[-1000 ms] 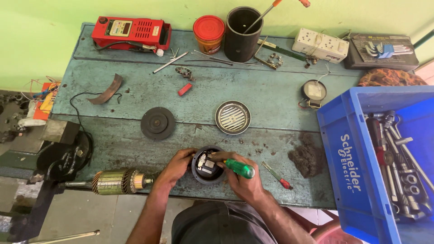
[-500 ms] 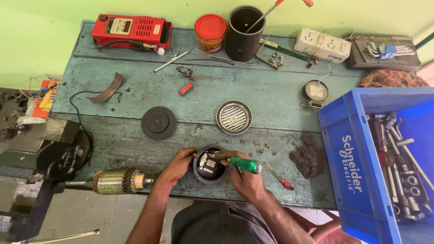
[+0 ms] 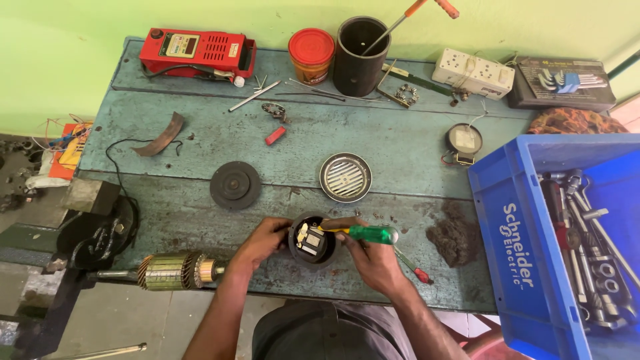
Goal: The person works on an electric motor end bell at a workbench, unscrewing fasteners with a screwdriver, manipulating internal components inside the housing, brushing debris from parts, and wiping components with a cloth while handling small hardware pieces.
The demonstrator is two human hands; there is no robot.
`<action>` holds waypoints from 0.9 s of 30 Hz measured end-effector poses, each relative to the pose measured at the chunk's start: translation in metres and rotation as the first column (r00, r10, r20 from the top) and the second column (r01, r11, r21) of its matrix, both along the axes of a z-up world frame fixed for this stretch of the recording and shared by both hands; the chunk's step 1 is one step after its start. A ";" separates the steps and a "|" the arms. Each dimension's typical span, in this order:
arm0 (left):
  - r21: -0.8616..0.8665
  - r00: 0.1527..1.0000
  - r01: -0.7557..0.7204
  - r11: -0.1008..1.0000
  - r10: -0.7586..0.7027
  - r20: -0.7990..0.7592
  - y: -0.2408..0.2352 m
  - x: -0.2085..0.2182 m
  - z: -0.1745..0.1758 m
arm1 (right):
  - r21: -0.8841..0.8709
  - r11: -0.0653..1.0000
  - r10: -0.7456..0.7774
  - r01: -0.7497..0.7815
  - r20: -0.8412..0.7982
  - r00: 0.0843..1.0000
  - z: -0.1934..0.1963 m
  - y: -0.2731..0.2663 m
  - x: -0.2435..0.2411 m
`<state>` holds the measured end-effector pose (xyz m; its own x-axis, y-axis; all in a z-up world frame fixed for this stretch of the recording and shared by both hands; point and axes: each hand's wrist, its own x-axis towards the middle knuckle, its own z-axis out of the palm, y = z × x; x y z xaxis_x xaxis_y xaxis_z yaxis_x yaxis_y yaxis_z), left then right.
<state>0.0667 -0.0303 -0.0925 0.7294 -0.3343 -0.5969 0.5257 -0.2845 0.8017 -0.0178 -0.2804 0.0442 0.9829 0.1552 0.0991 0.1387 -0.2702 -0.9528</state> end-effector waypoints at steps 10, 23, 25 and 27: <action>-0.048 0.941 0.281 0.958 -0.266 0.210 0.002 0.012 0.004 | -0.031 0.999 -0.032 0.030 -0.076 0.997 0.002 0.001 -0.006; -0.151 0.999 0.029 0.988 -0.024 0.034 -0.005 0.005 -0.012 | 0.117 0.976 -0.195 0.185 0.074 0.978 -0.051 0.002 -0.008; -0.140 0.999 -0.001 0.990 0.006 0.032 -0.008 -0.001 -0.009 | 0.108 0.956 -0.281 0.274 0.053 0.958 -0.058 0.004 -0.009; -0.153 0.998 -0.055 0.987 0.051 -0.031 -0.010 -0.002 0.005 | -0.090 0.944 -0.299 0.317 0.174 0.938 -0.036 0.010 -0.004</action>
